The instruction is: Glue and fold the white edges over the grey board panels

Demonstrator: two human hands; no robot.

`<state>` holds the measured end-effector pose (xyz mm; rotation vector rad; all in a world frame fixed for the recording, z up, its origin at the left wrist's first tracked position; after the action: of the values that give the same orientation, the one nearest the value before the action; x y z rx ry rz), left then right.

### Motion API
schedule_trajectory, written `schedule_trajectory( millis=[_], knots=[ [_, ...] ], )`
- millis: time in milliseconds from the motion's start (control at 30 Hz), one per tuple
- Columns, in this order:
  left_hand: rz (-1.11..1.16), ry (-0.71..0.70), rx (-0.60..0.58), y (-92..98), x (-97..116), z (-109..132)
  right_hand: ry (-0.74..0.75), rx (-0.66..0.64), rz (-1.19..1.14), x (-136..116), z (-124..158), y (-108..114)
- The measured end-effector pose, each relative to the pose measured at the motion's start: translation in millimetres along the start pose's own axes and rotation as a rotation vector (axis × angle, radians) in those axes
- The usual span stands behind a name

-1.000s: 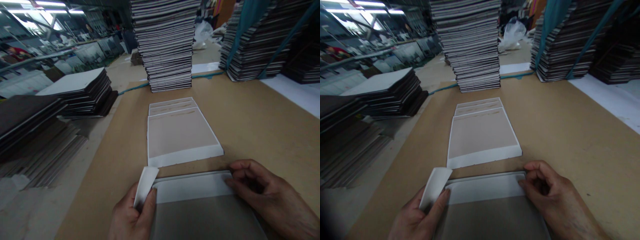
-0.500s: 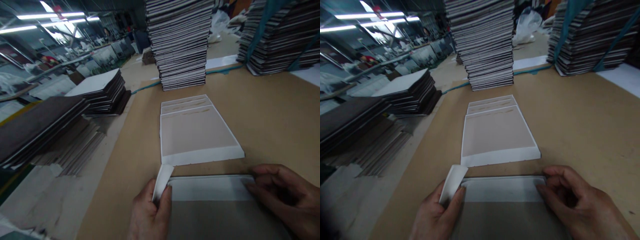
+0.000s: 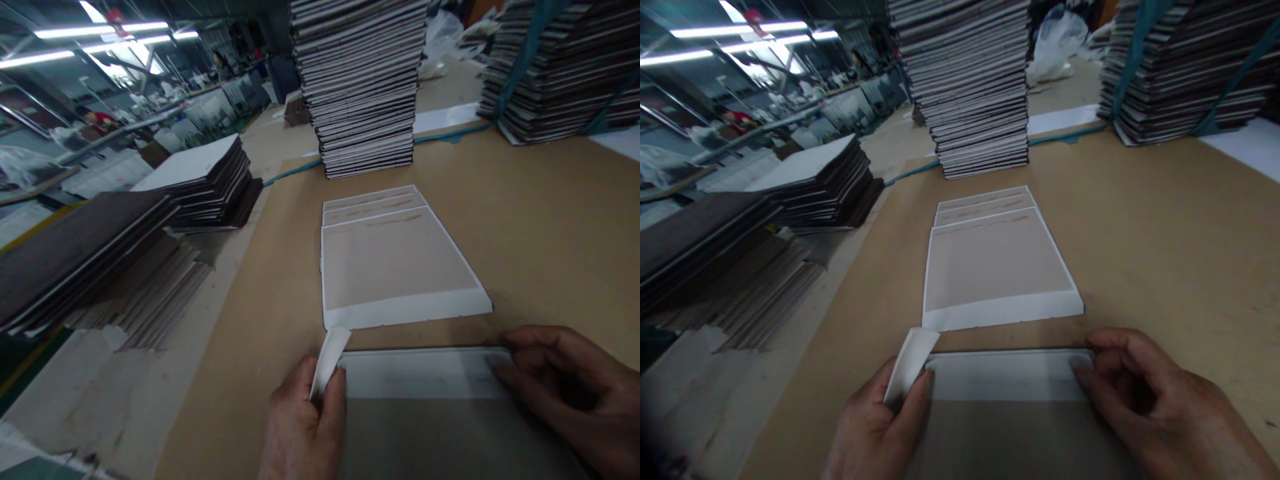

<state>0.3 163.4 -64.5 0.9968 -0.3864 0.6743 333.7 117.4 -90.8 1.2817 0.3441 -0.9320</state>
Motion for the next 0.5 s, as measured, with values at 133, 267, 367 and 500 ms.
schedule_trajectory(
  millis=[133, 267, 367, 500],
  knots=[
    [0.004, 0.001, 0.007, 1.7, 1.6, -0.1, -0.013, -0.012, 0.015, -9.9, -3.9, 3.3],
    [0.015, 0.023, 0.026, 5.9, 5.2, 1.7, 0.036, -0.044, 0.016, -34.1, -7.0, 9.7],
    [0.02, 0.007, 0.052, 9.4, 9.7, 3.3, 0.042, -0.103, 0.036, -43.5, -6.7, 7.8],
    [0.008, -0.022, 0.036, 7.8, 11.7, 1.3, 0.099, -0.221, 0.005, -45.8, -7.1, -1.7]
  ],
)
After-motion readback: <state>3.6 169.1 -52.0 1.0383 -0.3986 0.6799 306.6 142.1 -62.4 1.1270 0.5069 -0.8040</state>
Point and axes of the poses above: each hand's wrist, its own z-axis away from the middle knuckle, its own y-axis out of the back of the hand, x = y × z, the point moved 9 cm from there along -z, towards the middle knuckle, and after that the axes turned 14 degrees about -x, right-handed, at the moved point
